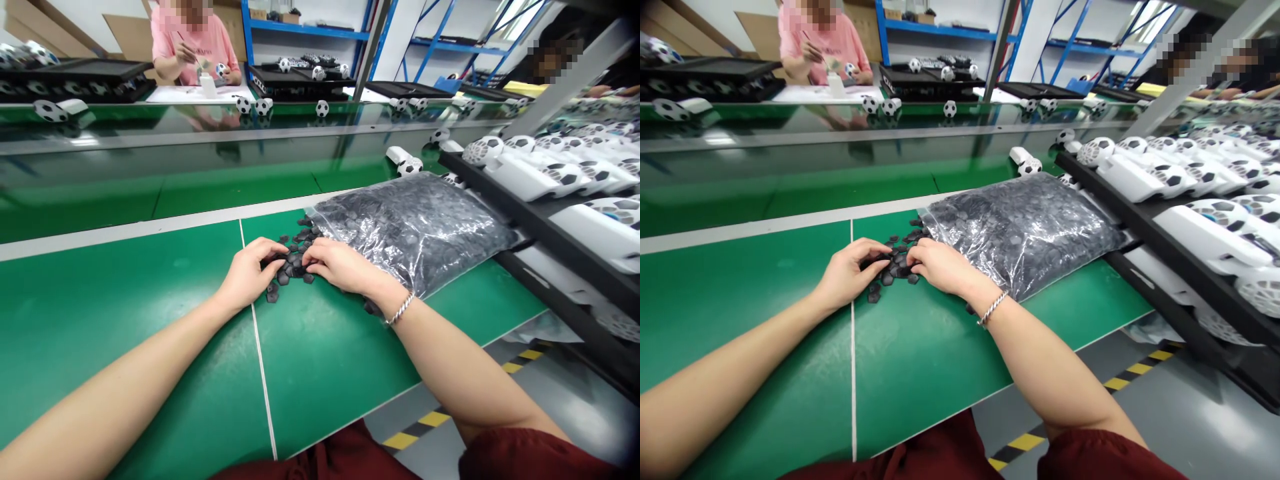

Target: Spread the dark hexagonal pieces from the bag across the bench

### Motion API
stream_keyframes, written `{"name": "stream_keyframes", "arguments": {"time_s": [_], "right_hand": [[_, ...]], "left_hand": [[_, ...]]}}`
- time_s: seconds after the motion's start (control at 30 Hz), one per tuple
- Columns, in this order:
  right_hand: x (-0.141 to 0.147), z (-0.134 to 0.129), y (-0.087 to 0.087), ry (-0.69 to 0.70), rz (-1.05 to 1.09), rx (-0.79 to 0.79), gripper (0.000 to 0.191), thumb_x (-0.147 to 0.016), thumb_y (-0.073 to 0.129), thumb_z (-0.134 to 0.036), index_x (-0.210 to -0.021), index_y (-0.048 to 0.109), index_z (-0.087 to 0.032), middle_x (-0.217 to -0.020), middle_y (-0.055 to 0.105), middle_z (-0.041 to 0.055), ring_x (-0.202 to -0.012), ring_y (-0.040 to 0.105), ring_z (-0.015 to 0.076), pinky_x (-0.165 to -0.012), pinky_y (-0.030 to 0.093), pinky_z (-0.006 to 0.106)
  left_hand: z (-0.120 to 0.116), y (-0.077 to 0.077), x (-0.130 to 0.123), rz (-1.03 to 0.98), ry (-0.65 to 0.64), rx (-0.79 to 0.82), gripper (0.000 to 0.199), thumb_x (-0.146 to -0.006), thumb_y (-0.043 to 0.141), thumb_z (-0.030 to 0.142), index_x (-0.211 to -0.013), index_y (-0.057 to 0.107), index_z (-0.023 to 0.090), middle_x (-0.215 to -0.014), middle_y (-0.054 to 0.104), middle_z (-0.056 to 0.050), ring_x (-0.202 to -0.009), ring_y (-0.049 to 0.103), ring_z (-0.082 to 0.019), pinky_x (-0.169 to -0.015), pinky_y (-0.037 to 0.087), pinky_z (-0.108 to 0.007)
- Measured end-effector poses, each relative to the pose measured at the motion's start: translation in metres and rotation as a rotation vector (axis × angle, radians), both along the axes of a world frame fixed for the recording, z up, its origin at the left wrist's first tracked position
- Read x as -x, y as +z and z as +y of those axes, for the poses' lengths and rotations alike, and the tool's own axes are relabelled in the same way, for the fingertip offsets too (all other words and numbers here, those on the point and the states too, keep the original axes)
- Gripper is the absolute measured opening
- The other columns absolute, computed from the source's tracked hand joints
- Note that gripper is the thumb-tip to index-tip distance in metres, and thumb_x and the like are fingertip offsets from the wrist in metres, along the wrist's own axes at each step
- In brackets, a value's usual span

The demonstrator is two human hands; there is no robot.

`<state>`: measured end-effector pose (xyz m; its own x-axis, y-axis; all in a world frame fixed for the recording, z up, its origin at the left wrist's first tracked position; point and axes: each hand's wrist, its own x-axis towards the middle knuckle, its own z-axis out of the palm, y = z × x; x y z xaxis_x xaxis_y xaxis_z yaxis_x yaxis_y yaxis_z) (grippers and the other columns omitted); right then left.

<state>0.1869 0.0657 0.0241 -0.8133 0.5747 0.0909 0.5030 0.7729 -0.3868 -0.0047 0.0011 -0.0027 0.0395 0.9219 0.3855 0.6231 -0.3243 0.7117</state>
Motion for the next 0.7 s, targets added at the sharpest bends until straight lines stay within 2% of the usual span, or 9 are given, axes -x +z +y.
{"name": "stream_keyframes", "arguments": {"time_s": [0.23, 0.4, 0.7], "right_hand": [[0.0027, -0.0032, 0.0038, -0.011, 0.088, -0.003, 0.006, -0.083, 0.057, -0.011, -0.085, 0.061, -0.015, -0.084, 0.054, 0.0023, -0.081, 0.052, 0.0132, -0.075, 0.041, 0.024], [0.0031, -0.0037, 0.0022, -0.023, 0.103, 0.002, 0.011, -0.084, 0.056, -0.012, -0.092, 0.062, -0.017, -0.086, 0.055, 0.0027, -0.079, 0.052, 0.0125, -0.074, 0.041, 0.024], [0.0034, -0.0032, 0.002, 0.02, 0.061, -0.014, 0.009, -0.084, 0.056, -0.014, -0.091, 0.062, -0.017, -0.087, 0.055, 0.0029, -0.082, 0.052, 0.0139, -0.076, 0.041, 0.025]], "left_hand": [[0.0035, -0.0074, 0.0005, -0.261, -0.002, 0.143, 0.022, -0.075, 0.059, 0.031, -0.09, 0.062, 0.015, -0.084, 0.064, -0.004, -0.075, 0.061, -0.016, -0.073, 0.051, -0.03], [0.0032, -0.0033, -0.0019, -0.286, 0.018, 0.164, 0.025, -0.075, 0.059, 0.035, -0.089, 0.062, 0.015, -0.082, 0.066, -0.004, -0.072, 0.062, -0.016, -0.069, 0.051, -0.028], [0.0033, 0.0001, 0.0005, -0.255, 0.049, 0.154, 0.022, -0.077, 0.057, 0.033, -0.09, 0.063, 0.016, -0.081, 0.065, -0.001, -0.073, 0.06, -0.014, -0.069, 0.047, -0.025]]}}
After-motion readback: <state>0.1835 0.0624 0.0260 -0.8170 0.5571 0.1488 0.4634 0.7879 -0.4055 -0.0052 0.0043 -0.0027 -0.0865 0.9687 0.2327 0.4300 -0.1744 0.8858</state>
